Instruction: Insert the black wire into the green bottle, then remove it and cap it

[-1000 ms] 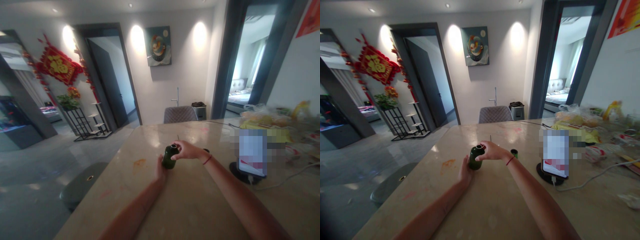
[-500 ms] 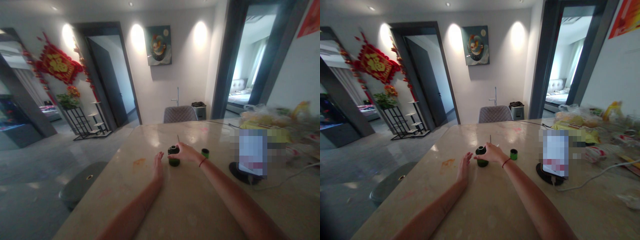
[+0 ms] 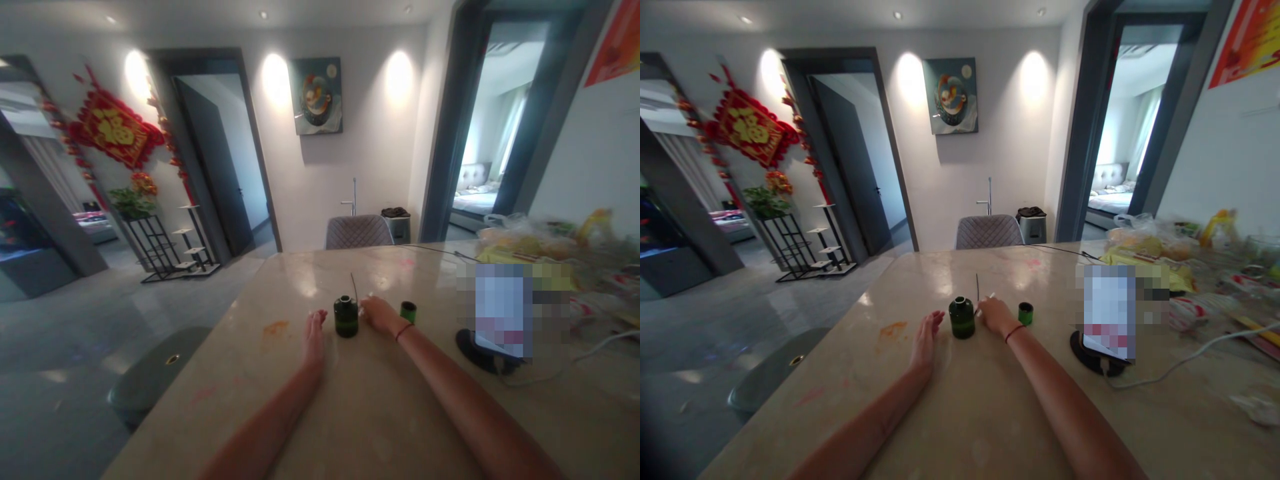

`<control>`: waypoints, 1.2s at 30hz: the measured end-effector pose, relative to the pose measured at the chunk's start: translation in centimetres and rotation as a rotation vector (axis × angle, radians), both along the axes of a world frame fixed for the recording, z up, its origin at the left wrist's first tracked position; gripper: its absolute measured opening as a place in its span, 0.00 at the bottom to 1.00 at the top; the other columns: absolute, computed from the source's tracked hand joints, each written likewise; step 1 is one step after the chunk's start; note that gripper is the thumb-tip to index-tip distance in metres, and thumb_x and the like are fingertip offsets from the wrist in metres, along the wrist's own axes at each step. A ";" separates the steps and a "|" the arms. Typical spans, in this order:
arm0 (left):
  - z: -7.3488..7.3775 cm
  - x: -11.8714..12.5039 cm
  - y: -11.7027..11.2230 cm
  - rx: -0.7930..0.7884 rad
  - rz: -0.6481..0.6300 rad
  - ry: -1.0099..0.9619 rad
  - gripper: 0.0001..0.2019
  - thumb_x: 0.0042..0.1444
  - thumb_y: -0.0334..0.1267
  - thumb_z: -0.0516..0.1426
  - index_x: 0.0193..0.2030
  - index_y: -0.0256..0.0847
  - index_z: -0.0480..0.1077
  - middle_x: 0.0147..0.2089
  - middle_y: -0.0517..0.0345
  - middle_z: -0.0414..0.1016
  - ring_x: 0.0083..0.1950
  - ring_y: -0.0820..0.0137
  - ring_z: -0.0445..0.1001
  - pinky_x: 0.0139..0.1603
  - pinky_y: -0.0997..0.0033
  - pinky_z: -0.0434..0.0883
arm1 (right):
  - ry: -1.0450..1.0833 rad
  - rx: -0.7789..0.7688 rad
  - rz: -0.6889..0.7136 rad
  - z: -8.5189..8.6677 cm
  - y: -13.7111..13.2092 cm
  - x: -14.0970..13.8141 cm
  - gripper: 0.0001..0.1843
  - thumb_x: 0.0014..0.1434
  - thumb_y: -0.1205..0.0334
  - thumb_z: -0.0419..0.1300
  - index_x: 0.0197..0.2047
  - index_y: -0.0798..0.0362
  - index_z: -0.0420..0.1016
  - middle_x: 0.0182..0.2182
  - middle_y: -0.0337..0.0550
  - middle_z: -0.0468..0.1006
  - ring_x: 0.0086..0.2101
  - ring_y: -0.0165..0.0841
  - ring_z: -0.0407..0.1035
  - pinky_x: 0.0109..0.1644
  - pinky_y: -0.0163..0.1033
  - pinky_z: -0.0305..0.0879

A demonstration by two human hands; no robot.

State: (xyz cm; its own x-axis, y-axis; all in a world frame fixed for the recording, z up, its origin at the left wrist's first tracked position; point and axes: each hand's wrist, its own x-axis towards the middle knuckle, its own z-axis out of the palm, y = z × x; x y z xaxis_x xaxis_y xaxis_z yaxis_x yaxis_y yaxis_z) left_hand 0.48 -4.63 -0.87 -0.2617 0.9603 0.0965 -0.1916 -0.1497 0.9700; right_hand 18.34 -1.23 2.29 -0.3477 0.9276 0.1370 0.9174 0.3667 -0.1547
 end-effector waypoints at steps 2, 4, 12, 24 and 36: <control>0.0 0.0 0.0 -0.001 -0.002 0.013 0.16 0.54 0.47 0.49 0.39 0.37 0.68 0.48 0.46 0.72 0.52 0.65 0.69 0.57 0.61 0.59 | -0.070 0.042 0.002 0.4 -0.3 -0.1 0.14 0.57 0.69 0.48 0.39 0.57 0.73 0.39 0.54 0.74 0.42 0.39 0.69 0.44 0.38 0.61; 0.0 -0.1 0.0 -0.004 -0.003 0.025 0.16 0.53 0.47 0.49 0.38 0.37 0.68 0.47 0.47 0.72 0.51 0.65 0.69 0.57 0.60 0.59 | -0.129 0.065 0.021 0.7 -0.4 -0.1 0.13 0.57 0.69 0.48 0.37 0.58 0.74 0.37 0.55 0.75 0.40 0.40 0.70 0.42 0.39 0.62; -0.2 -0.2 0.1 0.036 -0.008 0.058 0.16 0.50 0.50 0.51 0.34 0.38 0.68 0.43 0.49 0.73 0.49 0.64 0.69 0.55 0.60 0.61 | -0.153 0.117 0.054 1.1 -0.2 0.5 0.14 0.59 0.70 0.46 0.37 0.58 0.72 0.38 0.54 0.75 0.39 0.39 0.71 0.40 0.38 0.62; -0.7 -0.1 0.5 0.036 -0.024 0.103 0.13 0.48 0.45 0.53 0.35 0.37 0.68 0.41 0.51 0.72 0.46 0.66 0.69 0.53 0.61 0.61 | 0.606 0.375 -0.182 6.4 -1.2 0.5 0.10 0.55 0.63 0.48 0.34 0.54 0.69 0.29 0.41 0.74 0.29 0.29 0.67 0.34 0.32 0.60; -0.7 -0.1 0.6 0.029 -0.035 0.101 0.11 0.48 0.43 0.53 0.34 0.38 0.69 0.38 0.53 0.73 0.44 0.67 0.70 0.51 0.63 0.62 | -0.060 0.030 -0.189 0.6 -0.1 1.0 0.16 0.54 0.65 0.51 0.46 0.60 0.68 0.46 0.58 0.70 0.46 0.42 0.64 0.46 0.43 0.58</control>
